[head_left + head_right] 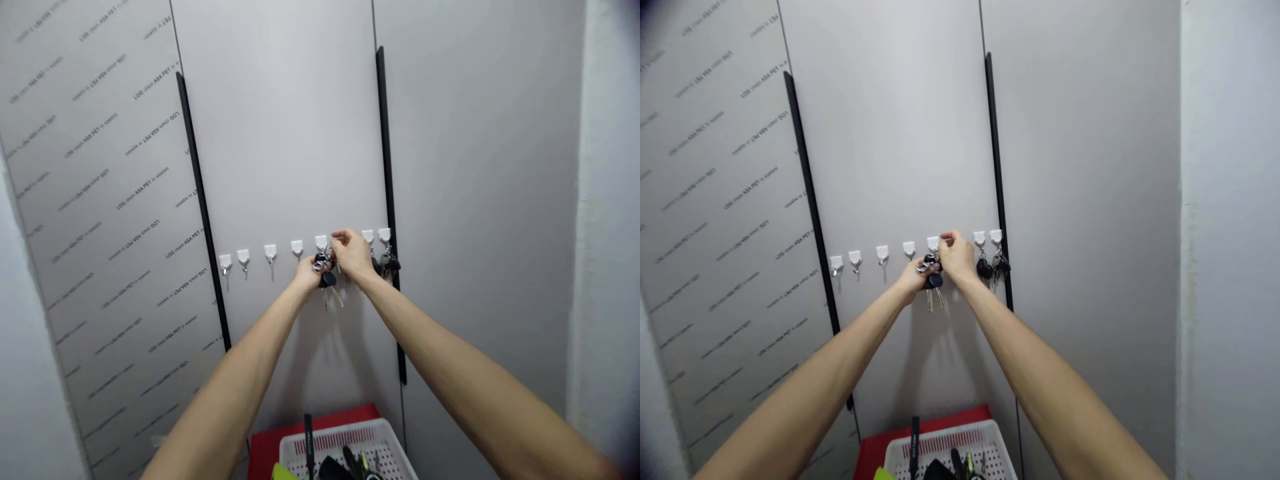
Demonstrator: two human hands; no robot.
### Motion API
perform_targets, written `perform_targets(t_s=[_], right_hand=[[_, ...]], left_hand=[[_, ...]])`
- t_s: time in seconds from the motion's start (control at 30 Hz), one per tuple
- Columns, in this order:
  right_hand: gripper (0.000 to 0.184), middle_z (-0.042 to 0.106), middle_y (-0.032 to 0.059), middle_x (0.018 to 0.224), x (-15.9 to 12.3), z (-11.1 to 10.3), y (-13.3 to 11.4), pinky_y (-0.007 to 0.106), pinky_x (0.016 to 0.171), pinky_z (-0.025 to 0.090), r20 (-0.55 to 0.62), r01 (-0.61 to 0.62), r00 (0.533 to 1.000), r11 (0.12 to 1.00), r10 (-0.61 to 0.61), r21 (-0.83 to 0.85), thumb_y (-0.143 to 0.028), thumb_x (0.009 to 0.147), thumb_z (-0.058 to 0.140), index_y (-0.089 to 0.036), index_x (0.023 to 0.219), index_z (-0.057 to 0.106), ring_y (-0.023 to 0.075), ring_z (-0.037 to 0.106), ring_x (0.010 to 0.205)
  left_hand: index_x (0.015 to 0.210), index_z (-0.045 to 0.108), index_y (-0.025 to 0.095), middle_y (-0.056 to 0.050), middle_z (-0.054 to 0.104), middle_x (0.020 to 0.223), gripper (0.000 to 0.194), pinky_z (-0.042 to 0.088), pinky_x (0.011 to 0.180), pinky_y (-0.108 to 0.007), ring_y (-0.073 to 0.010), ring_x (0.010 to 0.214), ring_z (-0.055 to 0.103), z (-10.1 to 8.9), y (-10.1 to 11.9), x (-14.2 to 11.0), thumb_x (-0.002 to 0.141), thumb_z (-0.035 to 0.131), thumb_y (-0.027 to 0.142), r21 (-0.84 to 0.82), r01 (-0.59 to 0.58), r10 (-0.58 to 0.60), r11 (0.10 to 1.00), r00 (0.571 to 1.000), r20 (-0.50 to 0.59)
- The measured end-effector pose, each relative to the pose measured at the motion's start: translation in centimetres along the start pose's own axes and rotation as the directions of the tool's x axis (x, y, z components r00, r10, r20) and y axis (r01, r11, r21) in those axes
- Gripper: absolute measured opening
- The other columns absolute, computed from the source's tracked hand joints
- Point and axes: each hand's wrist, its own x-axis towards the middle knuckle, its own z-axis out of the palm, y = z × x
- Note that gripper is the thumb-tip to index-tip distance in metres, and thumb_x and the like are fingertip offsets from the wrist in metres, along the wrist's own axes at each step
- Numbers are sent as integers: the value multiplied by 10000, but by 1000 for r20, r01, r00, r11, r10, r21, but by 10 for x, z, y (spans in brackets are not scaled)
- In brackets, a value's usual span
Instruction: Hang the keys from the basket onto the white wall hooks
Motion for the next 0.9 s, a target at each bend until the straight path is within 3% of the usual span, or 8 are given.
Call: perform_targets(t_s=[0.1, 0.2, 0.3, 0.37, 0.5, 0.6, 0.73, 0.9], right_hand=[[237, 585, 30, 748, -1, -19, 9, 224, 625, 377, -44, 33, 998, 984, -41, -176, -243, 627, 409, -165, 809, 539, 123, 525, 676], [252, 592, 51, 728, -9, -24, 30, 250, 631, 367, 72, -22, 996, 946, 48, -323, -300, 613, 440, -167, 788, 563, 158, 521, 705], [259, 590, 40, 667, -12, -18, 45, 227, 586, 368, 132, -68, 986, 961, 106, -266, -339, 630, 411, -162, 730, 573, 140, 522, 645], [257, 579, 22, 623, -7, -15, 48, 202, 538, 362, 112, -91, 987, 977, 114, -193, -331, 645, 380, -160, 681, 568, 119, 513, 595], [236, 562, 10, 596, 14, -20, 35, 185, 487, 338, 17, -110, 993, 978, 115, -178, -310, 628, 379, -163, 643, 563, 106, 490, 559], [209, 551, 7, 570, 30, -28, 22, 181, 484, 326, 29, -90, 995, 975, 97, -205, -288, 616, 398, -162, 616, 564, 97, 476, 540], [185, 526, 0, 525, 42, -35, 18, 171, 469, 317, 145, 4, 989, 982, 24, -190, -269, 609, 419, -148, 579, 556, 81, 460, 512], [162, 486, -12, 471, 52, -38, 18, 171, 420, 293, 216, -15, 975, 980, 59, -199, -250, 604, 439, -137, 549, 542, 62, 416, 439]], left_hand=[[607, 523, 132, 28, 472, 491, 102, 286, 420, -156, -48, 432, 392, -6, 23, 5, 568, 523, 227, 33, -41, 42, 999, 999, -22], [534, 517, 128, 32, 425, 407, 84, 268, 403, -167, -54, 396, 367, -8, 35, 9, 557, 531, 207, 208, -8, 21, 978, 998, -65], [411, 496, 122, 20, 386, 341, 108, 277, 409, -187, -89, 422, 398, -6, 38, 15, 503, 552, 120, 493, 36, -27, 870, 999, -24], [357, 476, 123, 9, 380, 328, 151, 289, 420, -196, -115, 462, 430, -5, 42, 20, 485, 547, 84, 579, 26, -30, 815, 1000, -2], [398, 488, 126, 5, 399, 353, 123, 290, 420, -197, -116, 471, 436, -4, 61, 33, 513, 526, 103, 551, -27, 88, 834, 992, -85], [439, 501, 122, 10, 411, 366, 93, 286, 417, -187, -98, 455, 424, -1, 71, 36, 528, 516, 98, 458, -75, 138, 886, 985, -105], [446, 522, 112, 21, 392, 334, 70, 257, 388, -177, -75, 395, 381, 3, 64, 26, 515, 523, 100, 493, -62, 26, 868, 996, 81], [467, 535, 121, 15, 442, 370, 83, 249, 379, -176, -63, 371, 364, -1, 32, 10, 505, 485, 65, 610, -41, -37, 791, 993, 115]])
